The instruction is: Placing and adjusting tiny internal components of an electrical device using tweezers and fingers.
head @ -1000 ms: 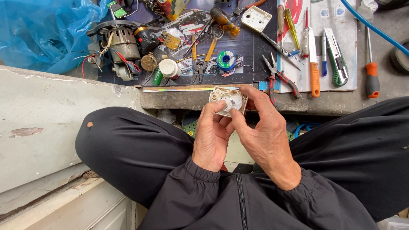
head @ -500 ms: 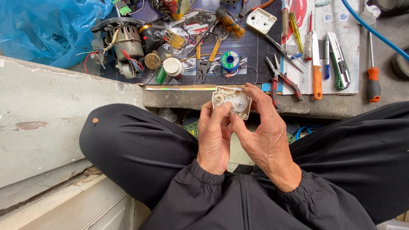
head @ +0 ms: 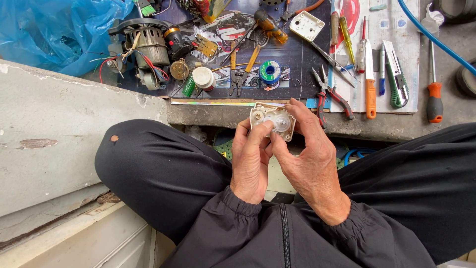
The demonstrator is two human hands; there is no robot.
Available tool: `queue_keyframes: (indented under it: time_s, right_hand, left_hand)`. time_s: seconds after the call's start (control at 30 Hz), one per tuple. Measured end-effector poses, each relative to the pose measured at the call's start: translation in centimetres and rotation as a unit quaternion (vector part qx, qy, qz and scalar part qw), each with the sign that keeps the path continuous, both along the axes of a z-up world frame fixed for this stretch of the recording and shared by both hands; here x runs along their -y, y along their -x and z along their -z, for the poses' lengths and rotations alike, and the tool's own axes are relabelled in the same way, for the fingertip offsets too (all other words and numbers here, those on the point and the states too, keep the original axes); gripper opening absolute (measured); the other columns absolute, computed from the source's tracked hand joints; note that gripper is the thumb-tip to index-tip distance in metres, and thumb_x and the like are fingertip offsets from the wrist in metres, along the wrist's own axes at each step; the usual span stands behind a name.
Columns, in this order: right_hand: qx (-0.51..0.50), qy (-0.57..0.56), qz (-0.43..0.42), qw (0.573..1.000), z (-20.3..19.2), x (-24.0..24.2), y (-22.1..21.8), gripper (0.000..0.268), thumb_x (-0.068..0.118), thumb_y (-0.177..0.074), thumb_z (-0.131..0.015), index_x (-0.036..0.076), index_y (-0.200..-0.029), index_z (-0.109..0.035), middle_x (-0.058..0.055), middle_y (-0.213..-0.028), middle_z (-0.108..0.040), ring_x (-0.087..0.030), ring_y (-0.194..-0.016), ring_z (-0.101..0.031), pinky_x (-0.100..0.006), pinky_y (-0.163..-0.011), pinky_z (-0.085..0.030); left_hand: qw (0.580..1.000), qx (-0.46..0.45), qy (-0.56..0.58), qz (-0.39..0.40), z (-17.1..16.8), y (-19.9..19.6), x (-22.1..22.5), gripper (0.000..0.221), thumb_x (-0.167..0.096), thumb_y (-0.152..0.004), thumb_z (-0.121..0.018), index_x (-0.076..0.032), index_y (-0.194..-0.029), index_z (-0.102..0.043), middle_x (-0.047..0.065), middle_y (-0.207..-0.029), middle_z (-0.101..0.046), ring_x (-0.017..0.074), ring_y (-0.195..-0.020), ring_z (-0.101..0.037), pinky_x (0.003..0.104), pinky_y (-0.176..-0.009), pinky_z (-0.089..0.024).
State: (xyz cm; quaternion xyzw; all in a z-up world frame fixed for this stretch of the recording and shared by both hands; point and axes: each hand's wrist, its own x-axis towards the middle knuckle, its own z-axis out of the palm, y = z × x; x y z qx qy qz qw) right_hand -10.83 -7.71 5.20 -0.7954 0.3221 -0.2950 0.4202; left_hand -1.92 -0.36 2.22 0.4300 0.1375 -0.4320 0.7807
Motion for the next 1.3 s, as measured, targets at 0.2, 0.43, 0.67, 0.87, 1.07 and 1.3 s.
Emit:
queue_keyframes:
  time_s: [0.2, 0.43, 0.67, 0.87, 1.07, 1.3]
  right_hand:
    - [0.019, -0.039, -0.001, 0.999, -0.2, -0.3, 0.1, 0.063, -0.004, -0.090, -0.078, -0.005, -0.148, -0.055, -0.022, -0.160, -0.060, -0.029, -0.128, -0.071, -0.036, -0.106, -0.062]
    - [0.039, -0.137, -0.019, 0.990, 0.0, 0.0, 0.3, 0.055, -0.003, -0.096, -0.070, -0.002, -0.148, -0.055, -0.015, -0.158, -0.061, -0.026, -0.129, -0.071, -0.035, -0.112, -0.059]
    - [0.051, -0.148, 0.003, 0.988, 0.2, -0.5, -0.2, 0.046, -0.001, -0.101, -0.067, -0.001, -0.145, -0.055, -0.016, -0.158, -0.060, -0.025, -0.124, -0.070, -0.034, -0.105, -0.062]
    - [0.038, -0.161, 0.024, 0.986, 0.4, -0.5, -0.6, 0.042, 0.001, -0.101, -0.067, -0.001, -0.141, -0.056, -0.016, -0.155, -0.063, -0.024, -0.121, -0.071, -0.033, -0.104, -0.059]
    - [0.035, -0.182, 0.031, 0.982, 0.5, -0.4, -0.7, 0.034, 0.001, -0.101, -0.067, 0.000, -0.134, -0.058, -0.016, -0.156, -0.063, -0.021, -0.116, -0.070, -0.031, -0.098, -0.058]
    - [0.044, -0.224, 0.035, 0.973, 0.3, -0.3, -0.7, 0.030, 0.004, -0.103, -0.066, 0.002, -0.131, -0.057, -0.015, -0.158, -0.061, -0.020, -0.113, -0.067, -0.030, -0.096, -0.057]
  left_hand:
    - [1.000, 0.020, 0.011, 0.010, -0.4, -0.1, -0.3, 0.057, -0.008, -0.093, -0.074, 0.002, -0.146, -0.054, 0.018, -0.126, -0.064, 0.0179, -0.104, -0.066, 0.028, -0.092, -0.058]
    - [0.998, 0.048, 0.029, 0.020, -0.2, -0.1, -0.8, 0.055, -0.008, -0.094, -0.074, 0.001, -0.145, -0.053, 0.020, -0.129, -0.067, 0.0233, -0.111, -0.067, 0.039, -0.100, -0.057]
    - [0.997, 0.055, 0.035, 0.035, 0.2, 0.0, -1.1, 0.056, -0.009, -0.094, -0.075, 0.000, -0.145, -0.054, 0.019, -0.130, -0.069, 0.0223, -0.113, -0.067, 0.040, -0.107, -0.056]
    - [0.999, 0.014, 0.021, 0.039, -0.2, -0.3, -1.0, 0.056, -0.013, -0.093, -0.069, 0.002, -0.144, -0.053, 0.021, -0.132, -0.066, 0.0240, -0.114, -0.067, 0.037, -0.103, -0.058]
    - [0.999, 0.018, 0.025, 0.043, 0.3, -0.4, -1.1, 0.053, -0.015, -0.095, -0.069, 0.003, -0.143, -0.053, 0.020, -0.133, -0.066, 0.0231, -0.114, -0.067, 0.038, -0.104, -0.059]
    - [0.997, 0.034, 0.048, 0.046, 0.8, -0.3, -1.3, 0.050, -0.013, -0.097, -0.072, 0.002, -0.142, -0.054, 0.019, -0.134, -0.068, 0.0227, -0.116, -0.068, 0.039, -0.106, -0.059]
